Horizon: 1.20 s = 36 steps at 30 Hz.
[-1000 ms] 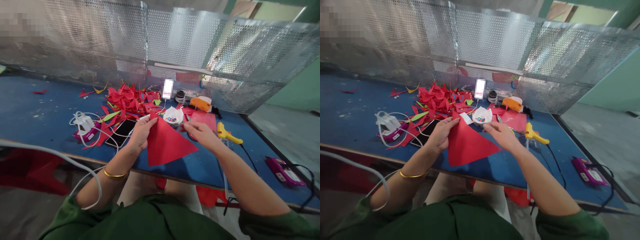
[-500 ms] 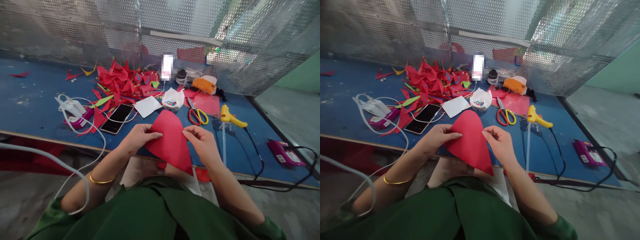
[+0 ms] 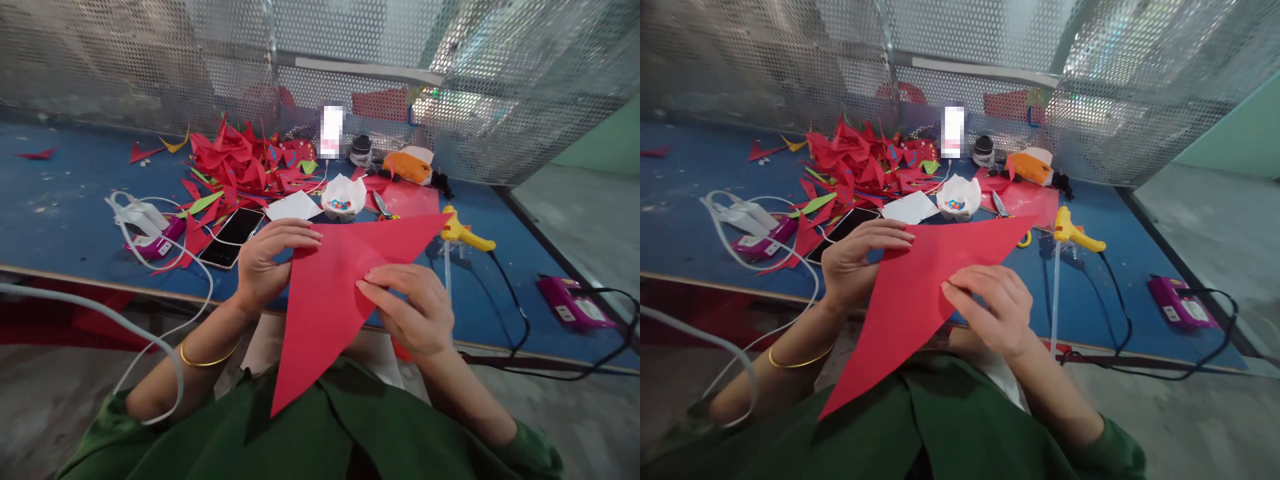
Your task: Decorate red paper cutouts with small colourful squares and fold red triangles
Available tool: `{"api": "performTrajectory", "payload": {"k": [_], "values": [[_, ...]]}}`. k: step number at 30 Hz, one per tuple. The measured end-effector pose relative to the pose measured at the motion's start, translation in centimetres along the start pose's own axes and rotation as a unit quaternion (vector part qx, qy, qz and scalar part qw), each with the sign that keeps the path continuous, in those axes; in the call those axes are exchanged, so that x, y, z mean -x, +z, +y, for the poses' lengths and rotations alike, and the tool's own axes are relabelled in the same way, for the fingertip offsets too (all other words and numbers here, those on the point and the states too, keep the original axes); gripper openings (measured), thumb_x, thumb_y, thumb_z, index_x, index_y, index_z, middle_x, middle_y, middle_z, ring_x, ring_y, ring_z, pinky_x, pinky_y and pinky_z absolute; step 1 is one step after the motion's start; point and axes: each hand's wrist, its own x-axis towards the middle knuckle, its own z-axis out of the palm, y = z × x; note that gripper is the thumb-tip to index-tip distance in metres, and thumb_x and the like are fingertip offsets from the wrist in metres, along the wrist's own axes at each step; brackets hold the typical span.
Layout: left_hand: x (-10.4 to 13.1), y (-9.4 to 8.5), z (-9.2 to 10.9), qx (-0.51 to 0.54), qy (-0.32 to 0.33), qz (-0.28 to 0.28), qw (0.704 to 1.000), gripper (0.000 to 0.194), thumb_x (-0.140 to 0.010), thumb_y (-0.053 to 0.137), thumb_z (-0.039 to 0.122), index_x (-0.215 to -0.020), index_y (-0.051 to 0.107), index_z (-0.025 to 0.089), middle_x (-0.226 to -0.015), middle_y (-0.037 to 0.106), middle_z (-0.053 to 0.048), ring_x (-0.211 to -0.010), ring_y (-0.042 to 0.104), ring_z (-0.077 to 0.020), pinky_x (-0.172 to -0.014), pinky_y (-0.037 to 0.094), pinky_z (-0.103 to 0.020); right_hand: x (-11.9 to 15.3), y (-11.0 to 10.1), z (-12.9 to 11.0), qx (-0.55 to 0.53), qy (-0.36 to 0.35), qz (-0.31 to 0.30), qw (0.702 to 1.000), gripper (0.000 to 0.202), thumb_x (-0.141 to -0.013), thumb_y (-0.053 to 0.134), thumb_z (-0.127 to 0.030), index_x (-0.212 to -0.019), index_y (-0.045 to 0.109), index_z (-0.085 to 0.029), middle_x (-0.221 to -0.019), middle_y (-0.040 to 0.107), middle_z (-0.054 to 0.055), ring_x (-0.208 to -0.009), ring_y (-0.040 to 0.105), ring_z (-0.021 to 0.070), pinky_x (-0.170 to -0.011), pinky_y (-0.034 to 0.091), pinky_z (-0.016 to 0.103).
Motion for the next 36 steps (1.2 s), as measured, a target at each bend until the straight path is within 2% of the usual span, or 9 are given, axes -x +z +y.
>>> {"api": "performTrajectory", "payload": {"k": [6, 10, 15, 18, 21, 23, 25, 30, 36], "values": [[0.4, -0.1, -1.1, -0.043, 0.005, -0.037, 0.998, 0.013, -0.073, 0.078, 0.018, -0.079, 0.080, 0.028, -0.097, 0.078, -0.003, -0.114, 0.063, -0.0261, -0.107, 0.044, -0.039, 1.7, 1.0, 0.2, 0.009, -0.012, 0.008, 1.000, 0.034, -0.087, 0.057, -0.008, -0.109, 0.070, -0.031, -0.097, 0.077, 0.001, -0.092, 0.073, 0.0191, -0.076, 0.058, 0.033], [0.4, -0.3, -1.1, -0.034, -0.045, -0.080, 0.995, 0.007, -0.076, 0.077, 0.021, -0.079, 0.080, 0.026, -0.082, 0.078, -0.003, -0.085, 0.070, -0.0211, -0.087, 0.052, -0.030, 1.2, 1.1, 0.1, -0.012, 0.147, -0.031, 0.989, 0.025, -0.091, 0.054, -0.016, -0.108, 0.070, -0.025, -0.092, 0.078, 0.004, -0.081, 0.073, 0.0191, -0.074, 0.058, 0.033], [0.2, 0.1, -1.7, 0.048, -0.221, -0.120, 0.967, 0.007, -0.075, 0.079, 0.026, -0.076, 0.077, 0.019, -0.061, 0.068, -0.001, -0.051, 0.058, -0.0114, -0.046, 0.043, -0.019, 0.8, 1.5, 0.6, -0.215, 0.457, -0.058, 0.861, 0.024, -0.088, 0.063, -0.035, -0.109, 0.066, -0.024, -0.086, 0.076, 0.002, -0.069, 0.070, 0.0184, -0.060, 0.057, 0.030], [-0.1, 0.4, -2.8, 0.085, -0.318, -0.138, 0.934, 0.010, -0.075, 0.078, 0.024, -0.070, 0.073, 0.017, -0.048, 0.061, 0.000, -0.038, 0.051, -0.0089, -0.035, 0.032, -0.016, 1.8, 2.2, 1.9, -0.254, 0.513, -0.073, 0.817, 0.032, -0.093, 0.053, -0.036, -0.120, 0.060, -0.021, -0.081, 0.075, 0.003, -0.050, 0.064, 0.0152, -0.047, 0.052, 0.028], [0.0, 0.7, -4.2, 0.075, -0.365, -0.131, 0.919, 0.009, -0.077, 0.076, 0.019, -0.069, 0.072, 0.017, -0.048, 0.062, -0.001, -0.035, 0.053, -0.0092, -0.032, 0.030, -0.015, 3.6, 2.5, 2.9, -0.104, 0.437, -0.102, 0.887, 0.039, -0.094, 0.047, -0.026, -0.132, 0.054, -0.021, -0.106, 0.074, 0.009, -0.061, 0.069, 0.0168, -0.060, 0.058, 0.033], [0.1, 0.8, -4.8, 0.069, -0.385, -0.128, 0.911, 0.008, -0.075, 0.077, 0.017, -0.069, 0.072, 0.017, -0.047, 0.062, -0.001, -0.033, 0.052, -0.0091, -0.031, 0.030, -0.015, 4.7, 2.5, 3.3, 0.012, 0.319, -0.157, 0.934, 0.046, -0.092, 0.047, -0.017, -0.138, 0.051, -0.021, -0.127, 0.066, 0.014, -0.096, 0.072, 0.0243, -0.082, 0.058, 0.041], [0.2, 0.9, -5.2, 0.070, -0.402, -0.127, 0.904, 0.009, -0.073, 0.079, 0.017, -0.067, 0.072, 0.018, -0.045, 0.060, 0.000, -0.032, 0.051, -0.0091, -0.030, 0.030, -0.015, 5.3, 2.4, 3.6, 0.069, 0.190, -0.216, 0.955, 0.053, -0.091, 0.044, -0.009, -0.142, 0.048, -0.020, -0.143, 0.055, 0.016, -0.129, 0.056, 0.0284, -0.101, 0.050, 0.047], [0.1, 1.2, -5.7, 0.087, -0.424, -0.126, 0.892, 0.008, -0.071, 0.081, 0.016, -0.070, 0.073, 0.018, -0.045, 0.062, -0.001, -0.030, 0.051, -0.0097, -0.028, 0.028, -0.015, 4.9, 2.8, 3.9, 0.042, 0.014, -0.291, 0.956, 0.056, -0.092, 0.043, -0.003, -0.145, 0.047, -0.022, -0.152, 0.049, 0.010, -0.147, 0.034, 0.0236, -0.115, 0.037, 0.047], [0.2, 0.8, -5.5, -0.032, -0.383, -0.169, 0.908, 0.007, -0.072, 0.079, 0.019, -0.077, 0.075, 0.020, -0.050, 0.064, 0.000, -0.033, 0.051, -0.0121, -0.036, 0.033, -0.021, 4.9, 4.2, 4.0, -0.069, 0.060, -0.329, 0.940, 0.062, -0.081, 0.039, 0.002, -0.137, 0.057, -0.017, -0.135, 0.064, 0.011, -0.131, 0.056, 0.0224, -0.106, 0.048, 0.046]]}}
